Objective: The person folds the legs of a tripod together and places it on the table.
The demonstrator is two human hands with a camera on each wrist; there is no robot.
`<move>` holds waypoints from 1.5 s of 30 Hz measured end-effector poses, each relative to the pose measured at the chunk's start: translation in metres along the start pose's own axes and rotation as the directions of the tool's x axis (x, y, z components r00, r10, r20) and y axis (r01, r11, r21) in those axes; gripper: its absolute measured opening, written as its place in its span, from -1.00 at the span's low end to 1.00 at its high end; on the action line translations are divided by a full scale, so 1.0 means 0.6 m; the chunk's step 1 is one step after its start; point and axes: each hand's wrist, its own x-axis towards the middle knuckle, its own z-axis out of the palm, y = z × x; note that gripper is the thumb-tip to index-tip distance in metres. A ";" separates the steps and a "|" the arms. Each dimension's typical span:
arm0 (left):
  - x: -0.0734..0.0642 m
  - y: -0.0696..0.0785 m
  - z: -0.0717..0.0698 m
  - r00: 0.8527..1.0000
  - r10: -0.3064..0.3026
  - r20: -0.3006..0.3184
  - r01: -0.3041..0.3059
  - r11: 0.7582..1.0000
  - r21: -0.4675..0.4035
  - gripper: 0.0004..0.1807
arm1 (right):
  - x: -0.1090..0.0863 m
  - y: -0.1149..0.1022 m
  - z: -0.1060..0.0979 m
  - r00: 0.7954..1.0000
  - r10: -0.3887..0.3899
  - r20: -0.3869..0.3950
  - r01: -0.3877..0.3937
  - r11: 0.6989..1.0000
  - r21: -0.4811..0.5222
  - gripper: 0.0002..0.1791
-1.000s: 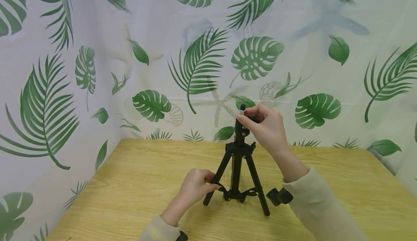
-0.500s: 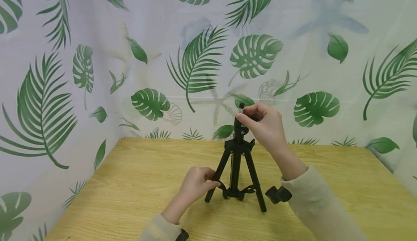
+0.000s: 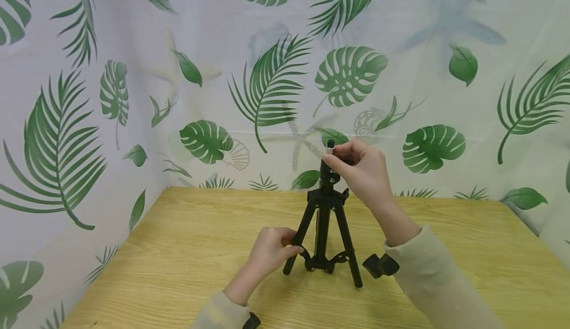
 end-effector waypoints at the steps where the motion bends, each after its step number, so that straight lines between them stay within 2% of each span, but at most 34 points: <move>1: 0.000 0.000 0.000 1.000 0.002 -0.003 -0.002 1.000 0.004 -0.82 | 0.000 0.000 0.000 1.000 0.000 -0.001 0.000 1.000 0.000 -0.76; 17: 0.002 0.004 0.004 1.000 0.009 -0.030 -0.010 1.000 -0.007 -0.81 | 0.000 -0.001 0.001 1.000 0.004 -0.005 -0.004 1.000 0.001 -0.75; 33: 0.005 0.006 0.008 0.999 -0.016 -0.030 0.015 1.000 -0.023 -0.81 | -0.001 0.002 0.002 1.000 -0.013 -0.004 0.013 1.000 0.013 -0.78; 45: 0.008 0.005 0.011 0.999 0.005 -0.052 -0.006 1.000 -0.025 -0.83 | 0.000 0.001 0.002 1.000 -0.013 -0.013 0.013 1.000 0.010 -0.76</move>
